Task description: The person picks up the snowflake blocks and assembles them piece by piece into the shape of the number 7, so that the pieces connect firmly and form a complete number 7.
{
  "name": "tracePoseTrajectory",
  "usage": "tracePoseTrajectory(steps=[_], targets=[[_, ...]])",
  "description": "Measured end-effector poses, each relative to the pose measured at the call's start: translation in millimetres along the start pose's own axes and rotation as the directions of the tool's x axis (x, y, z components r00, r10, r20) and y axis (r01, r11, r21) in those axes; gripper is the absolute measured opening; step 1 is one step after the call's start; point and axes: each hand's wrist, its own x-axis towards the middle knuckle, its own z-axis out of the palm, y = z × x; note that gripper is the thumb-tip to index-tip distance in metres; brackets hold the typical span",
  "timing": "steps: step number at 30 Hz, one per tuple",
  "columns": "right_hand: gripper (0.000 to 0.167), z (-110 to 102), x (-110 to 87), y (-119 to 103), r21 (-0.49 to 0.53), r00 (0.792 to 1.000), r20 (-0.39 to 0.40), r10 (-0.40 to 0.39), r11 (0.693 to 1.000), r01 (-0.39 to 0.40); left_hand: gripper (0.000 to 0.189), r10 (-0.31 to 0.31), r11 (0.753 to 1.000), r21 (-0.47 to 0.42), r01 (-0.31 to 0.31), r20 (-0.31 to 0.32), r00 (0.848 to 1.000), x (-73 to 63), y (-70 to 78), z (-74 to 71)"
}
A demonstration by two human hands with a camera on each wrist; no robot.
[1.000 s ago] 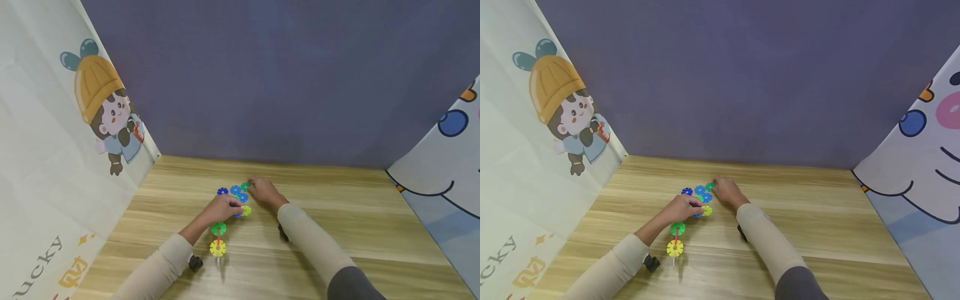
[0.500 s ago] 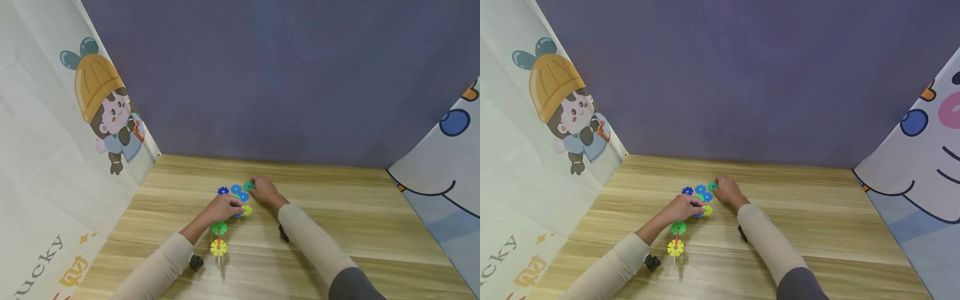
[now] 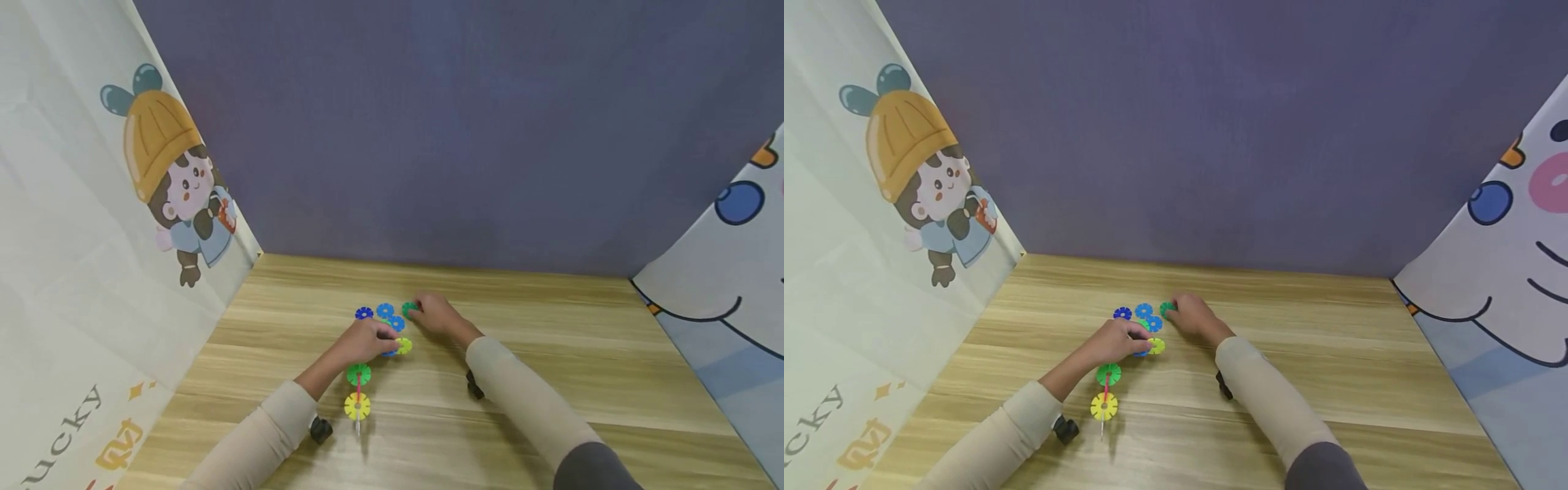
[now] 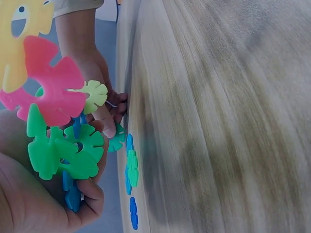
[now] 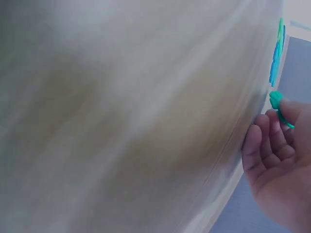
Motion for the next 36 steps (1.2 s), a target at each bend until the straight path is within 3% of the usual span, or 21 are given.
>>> tracePoseTrajectory(steps=[5,9,17,26,36], targets=[[0.014,-1.2,-4.9,4.0,0.004,0.996,0.004,-0.085,0.996,0.085,0.008,0.009,1.000,0.004,-0.009,-0.001,1.000,0.8,1.0,0.9],[0.012,-2.4,-11.7,8.1,0.061,0.994,0.014,-0.107,0.992,0.106,0.008,0.005,1.000,-0.004,-0.005,0.004,1.000,1.6,1.3,1.1],[0.014,-6.8,-32.8,5.5,0.313,0.995,0.096,-0.041,0.950,0.009,0.009,-0.006,1.000,0.004,0.006,0.010,1.000,2.5,2.1,1.9],[0.017,-14.7,-49.8,4.2,0.431,0.989,0.147,-0.030,0.902,-0.036,0.012,-0.002,0.999,0.054,0.004,-0.026,1.000,0.6,5.8,0.7],[0.021,-17.0,-68.9,-4.3,0.558,0.970,0.242,0.003,0.818,-0.142,0.010,-0.007,1.000,0.015,0.008,-0.009,1.000,0.0,4.8,0.5]])
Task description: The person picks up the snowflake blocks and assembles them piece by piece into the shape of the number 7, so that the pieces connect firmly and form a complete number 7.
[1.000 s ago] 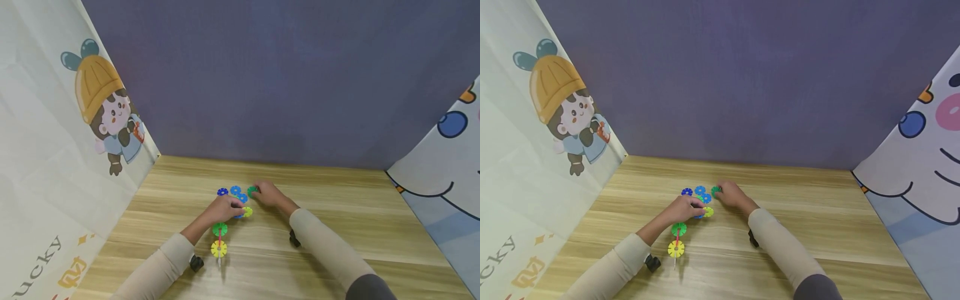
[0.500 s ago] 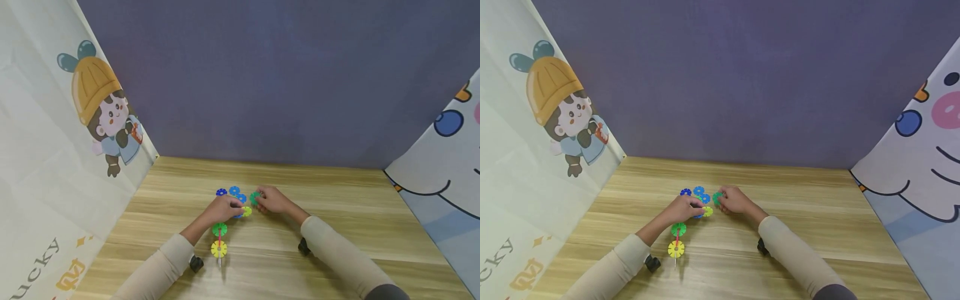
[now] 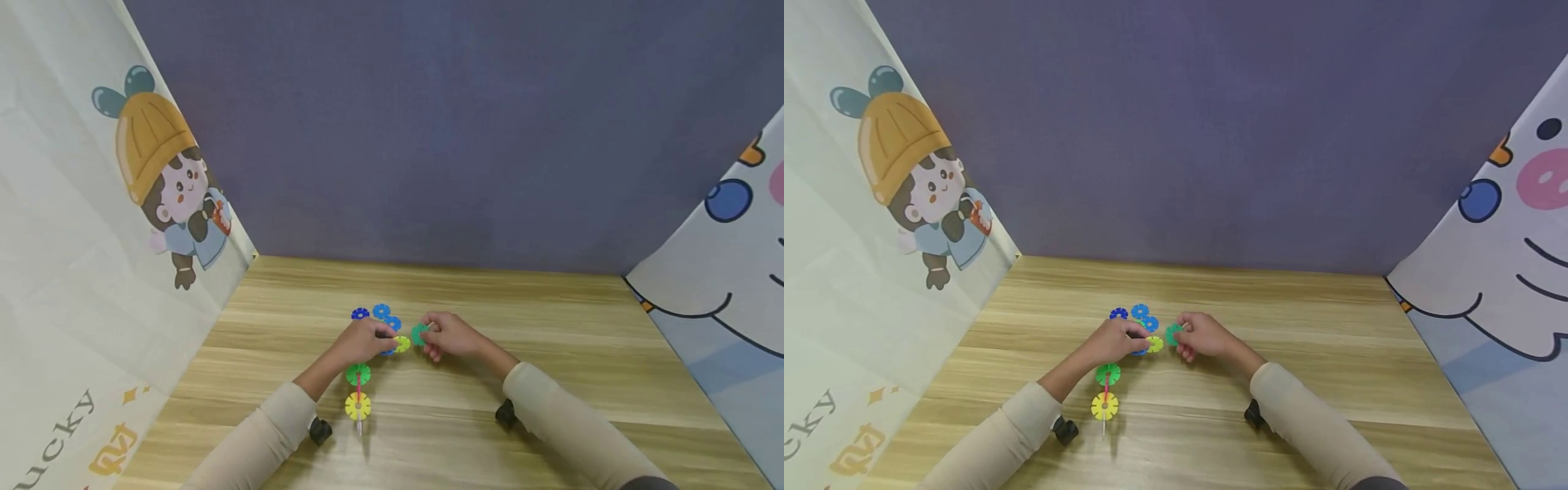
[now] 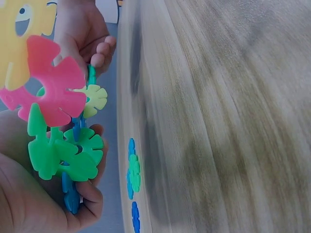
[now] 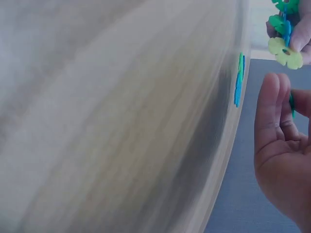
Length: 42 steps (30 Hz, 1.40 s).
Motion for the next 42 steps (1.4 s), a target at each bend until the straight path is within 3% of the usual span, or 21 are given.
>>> tracePoseTrajectory(steps=[17,26,34,42], targets=[[0.019,8.6,-7.6,5.6,0.129,0.997,0.048,0.055,0.990,-0.061,0.012,-0.006,0.999,0.037,0.006,-0.015,1.000,1.7,0.9,1.4],[0.020,9.1,-9.1,6.9,0.157,0.997,0.063,0.045,0.986,-0.055,0.015,-0.006,1.000,0.023,0.006,-0.014,1.000,0.1,4.8,3.0],[0.022,10.4,-7.4,10.4,0.189,0.998,0.049,0.033,0.981,-0.041,0.016,0.017,0.996,0.093,-0.010,-0.069,0.997,1.7,5.5,7.8],[0.021,6.5,-5.5,4.7,0.238,0.999,0.040,0.028,0.971,-0.037,0.026,0.034,0.994,0.103,-0.021,-0.125,0.992,1.0,9.5,11.5]])
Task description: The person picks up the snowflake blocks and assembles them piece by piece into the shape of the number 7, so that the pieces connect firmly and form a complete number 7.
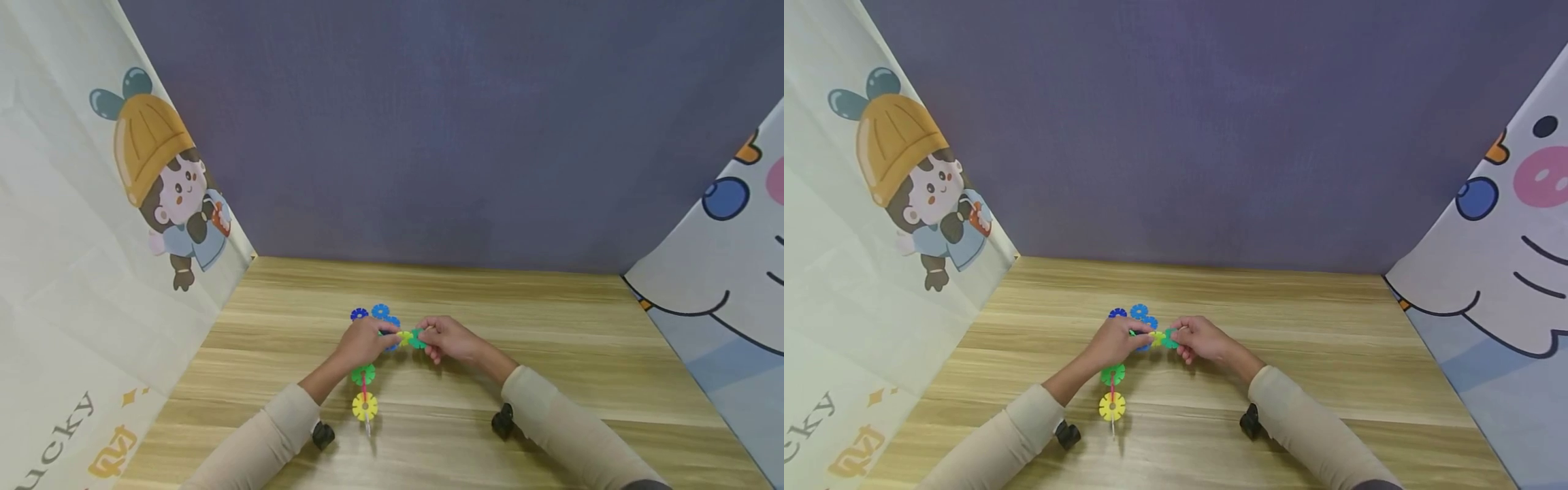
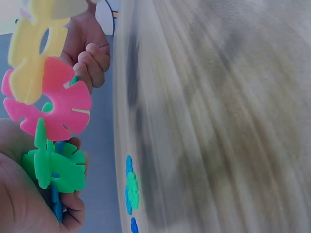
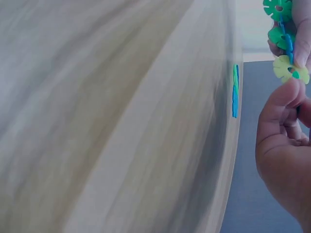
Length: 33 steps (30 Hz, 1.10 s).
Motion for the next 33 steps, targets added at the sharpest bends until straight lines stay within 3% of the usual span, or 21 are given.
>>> tracePoseTrajectory(steps=[10,16,26,33], targets=[[0.014,11.3,5.7,-1.0,-0.009,1.000,-0.015,-0.009,1.000,0.009,0.019,0.007,0.998,0.056,-0.005,-0.034,0.999,-0.6,1.1,-0.8],[0.014,16.1,7.5,0.9,-0.008,1.000,-0.006,-0.008,1.000,0.008,0.014,0.007,0.999,0.040,-0.007,0.010,1.000,-1.7,-3.3,-5.9],[0.024,10.2,22.8,-6.5,-0.128,0.999,0.041,0.015,0.992,-0.010,0.008,0.040,0.998,0.056,-0.041,0.008,0.999,-0.3,-12.3,-17.4],[0.020,7.1,33.4,-0.5,-0.318,0.995,-0.070,-0.073,0.947,0.047,0.008,0.002,0.998,0.057,-0.004,0.040,0.999,-1.9,-13.7,-16.6]])
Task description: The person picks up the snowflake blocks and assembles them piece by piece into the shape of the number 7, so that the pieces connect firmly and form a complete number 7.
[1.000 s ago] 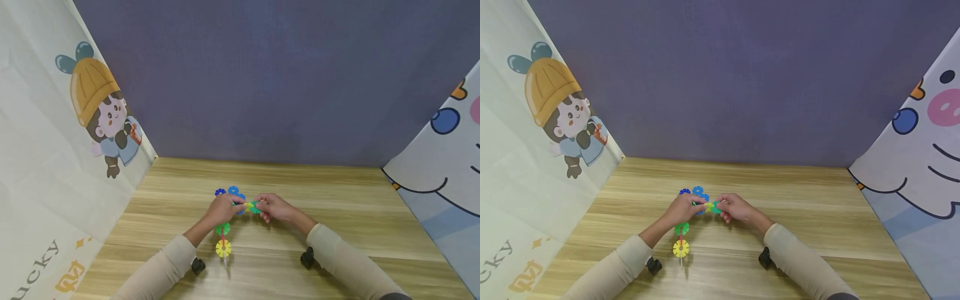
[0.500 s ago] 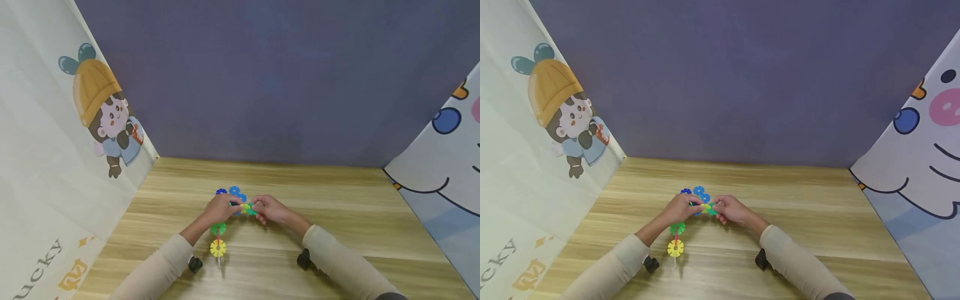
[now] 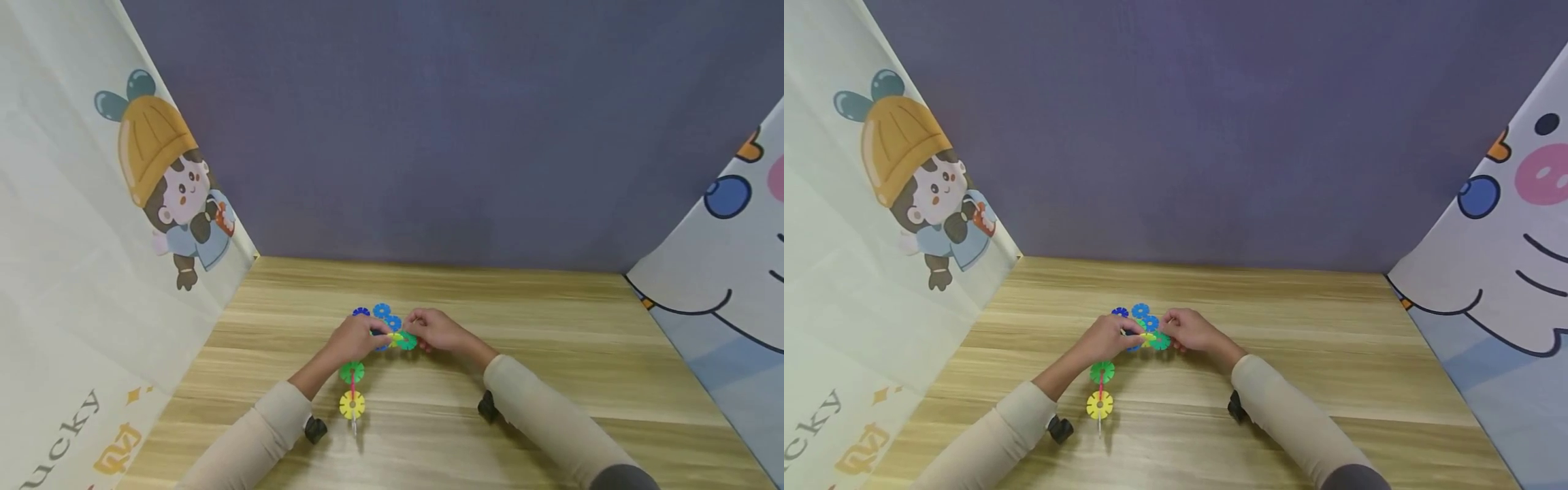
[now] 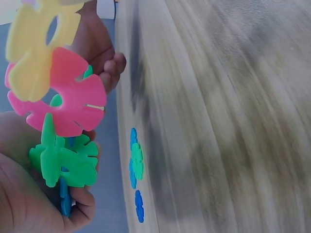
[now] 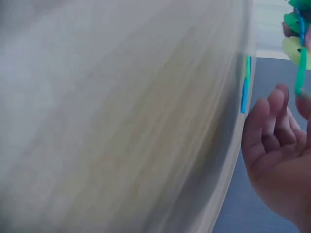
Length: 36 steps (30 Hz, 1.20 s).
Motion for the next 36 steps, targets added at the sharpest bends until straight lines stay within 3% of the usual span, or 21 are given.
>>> tracePoseTrajectory(steps=[6,14,23,27,36], targets=[[0.014,-1.6,11.6,3.7,-0.182,0.991,-0.089,-0.098,0.980,0.081,0.008,-0.011,1.000,-0.001,0.011,0.018,1.000,-1.9,-0.8,2.2],[0.015,3.9,23.4,0.0,-0.296,0.989,-0.102,-0.104,0.953,0.070,0.009,0.000,1.000,0.001,0.000,0.027,1.000,-5.7,-3.3,3.4],[0.040,14.6,37.4,-2.6,-0.497,0.990,-0.077,-0.122,0.865,0.068,0.008,0.011,1.000,-0.027,-0.010,0.042,0.999,-6.7,-7.3,6.7],[0.042,17.4,38.5,-4.0,-0.546,0.988,-0.077,-0.136,0.835,0.073,0.008,0.015,0.999,-0.034,-0.014,0.041,0.999,-7.1,-7.1,7.8],[0.037,16.8,38.8,-4.3,-0.572,0.980,-0.091,-0.179,0.815,0.096,0.008,-0.004,0.998,-0.057,0.007,0.045,0.999,-8.2,-6.2,8.0]])
